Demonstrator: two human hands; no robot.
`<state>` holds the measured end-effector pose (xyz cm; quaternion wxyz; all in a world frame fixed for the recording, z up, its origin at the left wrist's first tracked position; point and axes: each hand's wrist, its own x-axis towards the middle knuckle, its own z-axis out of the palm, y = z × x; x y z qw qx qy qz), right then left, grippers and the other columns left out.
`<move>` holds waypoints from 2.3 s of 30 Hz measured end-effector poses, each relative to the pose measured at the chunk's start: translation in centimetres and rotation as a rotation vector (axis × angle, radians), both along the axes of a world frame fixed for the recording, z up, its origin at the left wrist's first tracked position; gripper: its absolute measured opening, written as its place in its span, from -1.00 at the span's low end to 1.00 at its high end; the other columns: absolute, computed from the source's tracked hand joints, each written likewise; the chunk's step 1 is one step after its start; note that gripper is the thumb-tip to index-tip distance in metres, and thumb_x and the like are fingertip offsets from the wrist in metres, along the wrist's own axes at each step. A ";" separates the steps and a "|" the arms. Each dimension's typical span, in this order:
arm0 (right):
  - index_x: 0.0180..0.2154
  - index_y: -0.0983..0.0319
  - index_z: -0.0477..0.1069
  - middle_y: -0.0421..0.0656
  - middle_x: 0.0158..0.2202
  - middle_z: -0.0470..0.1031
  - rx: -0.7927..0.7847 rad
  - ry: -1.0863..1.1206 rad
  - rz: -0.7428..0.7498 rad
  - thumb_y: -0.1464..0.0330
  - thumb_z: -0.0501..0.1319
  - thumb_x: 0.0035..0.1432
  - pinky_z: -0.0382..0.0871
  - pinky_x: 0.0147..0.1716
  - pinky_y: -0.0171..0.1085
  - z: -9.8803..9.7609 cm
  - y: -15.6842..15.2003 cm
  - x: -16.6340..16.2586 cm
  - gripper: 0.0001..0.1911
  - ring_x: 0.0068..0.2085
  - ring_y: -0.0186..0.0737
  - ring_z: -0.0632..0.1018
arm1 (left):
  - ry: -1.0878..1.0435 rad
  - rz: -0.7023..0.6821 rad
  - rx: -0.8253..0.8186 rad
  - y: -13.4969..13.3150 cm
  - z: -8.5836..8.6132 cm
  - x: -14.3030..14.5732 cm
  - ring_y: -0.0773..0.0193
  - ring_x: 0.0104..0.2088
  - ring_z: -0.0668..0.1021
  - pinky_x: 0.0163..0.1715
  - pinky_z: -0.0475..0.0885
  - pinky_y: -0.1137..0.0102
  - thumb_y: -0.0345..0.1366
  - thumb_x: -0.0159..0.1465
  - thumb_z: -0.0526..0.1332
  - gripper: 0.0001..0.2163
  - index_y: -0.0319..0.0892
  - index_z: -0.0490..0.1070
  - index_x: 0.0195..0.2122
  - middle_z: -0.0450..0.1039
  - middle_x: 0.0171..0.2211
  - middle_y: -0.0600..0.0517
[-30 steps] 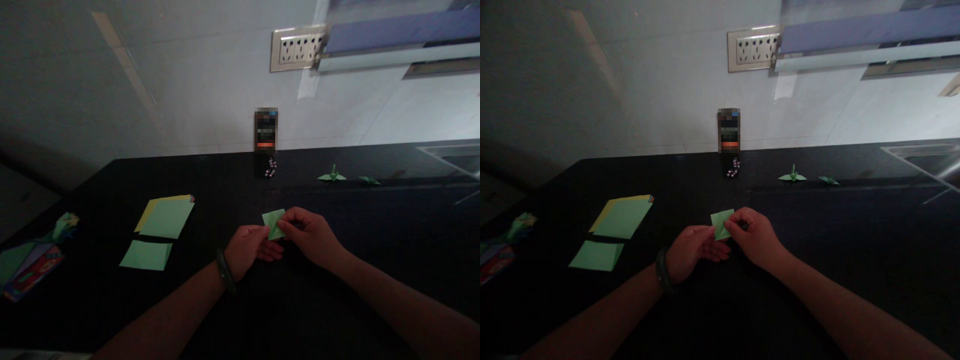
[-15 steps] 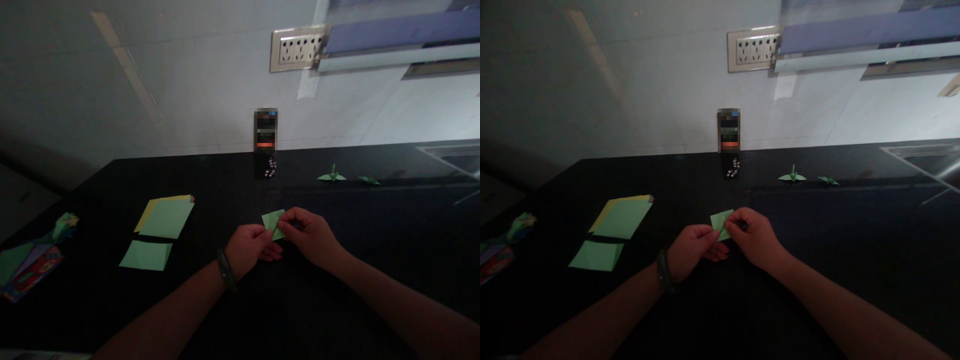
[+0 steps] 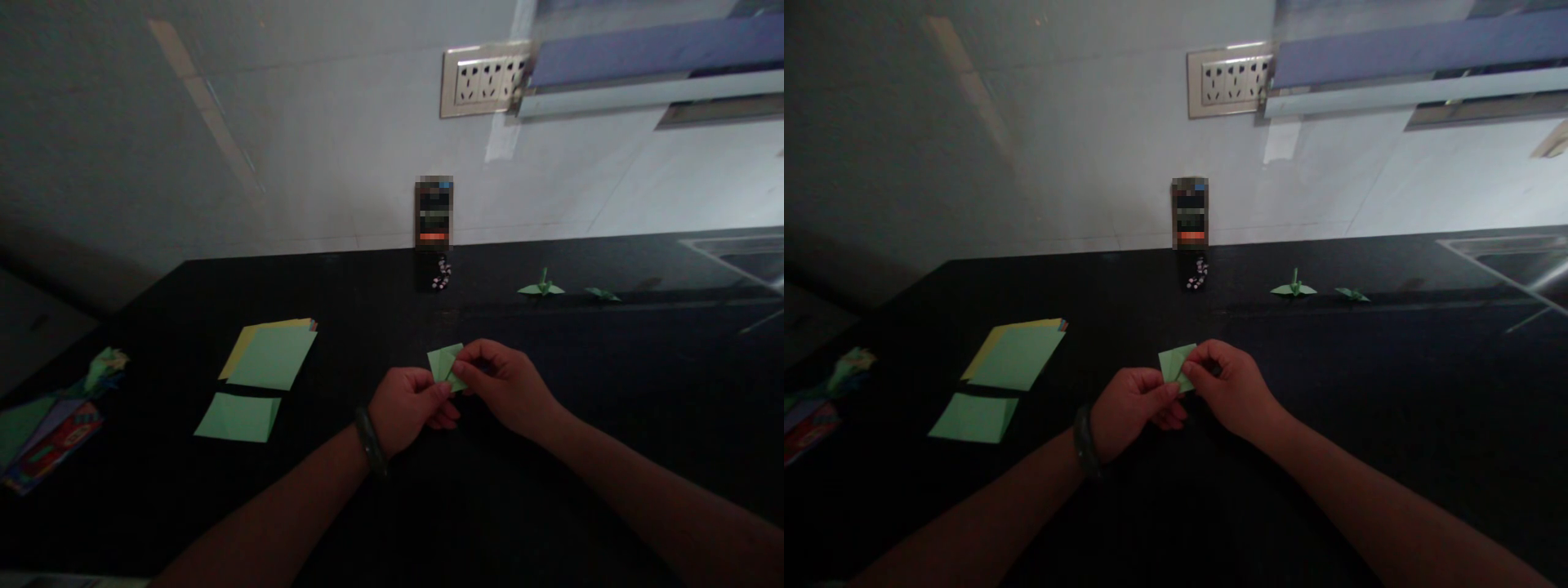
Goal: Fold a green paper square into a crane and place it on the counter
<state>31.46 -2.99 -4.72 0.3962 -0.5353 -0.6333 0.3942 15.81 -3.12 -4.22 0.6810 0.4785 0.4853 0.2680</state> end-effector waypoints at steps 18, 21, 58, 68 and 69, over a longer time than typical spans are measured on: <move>-0.38 0.28 0.36 -0.22 -0.51 0.41 -0.301 0.399 0.047 0.16 0.21 -0.01 0.34 -0.60 -0.42 0.6 -0.1 -0.3 -0.70 -0.53 -0.42 0.42 | -0.028 0.014 0.049 -0.1 -0.2 0.0 0.41 -0.61 0.49 -0.56 0.36 0.50 -0.37 0.19 0.11 -0.86 -0.30 0.37 -0.47 0.47 -0.59 0.03; -0.41 0.28 0.38 -0.23 -0.53 0.43 -0.294 0.353 0.034 0.20 0.28 -0.09 0.31 -0.61 -0.43 0.5 0.0 -0.3 -0.72 -0.54 -0.42 0.41 | -0.008 0.001 0.070 -0.2 -0.3 0.0 0.42 -0.62 0.49 -0.56 0.35 0.50 -0.37 0.19 0.11 -0.85 -0.30 0.38 -0.48 0.46 -0.59 0.03; -0.61 0.25 0.26 -0.30 -0.68 0.28 -0.128 0.253 -0.123 0.20 0.23 -0.06 0.20 -0.66 -0.42 1.5 -0.7 -0.3 -0.71 -0.63 -0.44 0.29 | -0.104 0.003 0.082 -0.4 0.4 -0.1 0.39 -0.58 0.50 -0.54 0.34 0.49 -0.23 0.10 0.22 -0.81 -0.30 0.40 -0.47 0.49 -0.54 0.00; -0.61 0.26 0.24 -0.29 -0.66 0.29 -0.171 0.367 -0.153 0.18 0.24 -0.06 0.18 -0.68 -0.43 0.9 -0.1 0.1 -0.68 -0.65 -0.47 0.28 | -0.269 -0.080 -0.002 -0.3 0.2 -0.8 0.29 -0.38 0.56 -0.35 0.39 0.42 -0.39 0.03 0.24 -0.79 -0.26 0.43 -0.27 0.54 -0.34 -0.06; -0.61 0.26 0.25 -0.28 -0.66 0.29 -0.169 0.363 -0.155 0.18 0.24 -0.06 0.18 -0.69 -0.43 0.9 -0.1 0.1 -0.68 -0.65 -0.47 0.28 | -0.273 -0.070 -0.013 -0.3 0.2 -0.8 0.29 -0.38 0.56 -0.35 0.38 0.42 -0.39 0.01 0.25 -0.78 -0.26 0.42 -0.27 0.54 -0.34 -0.06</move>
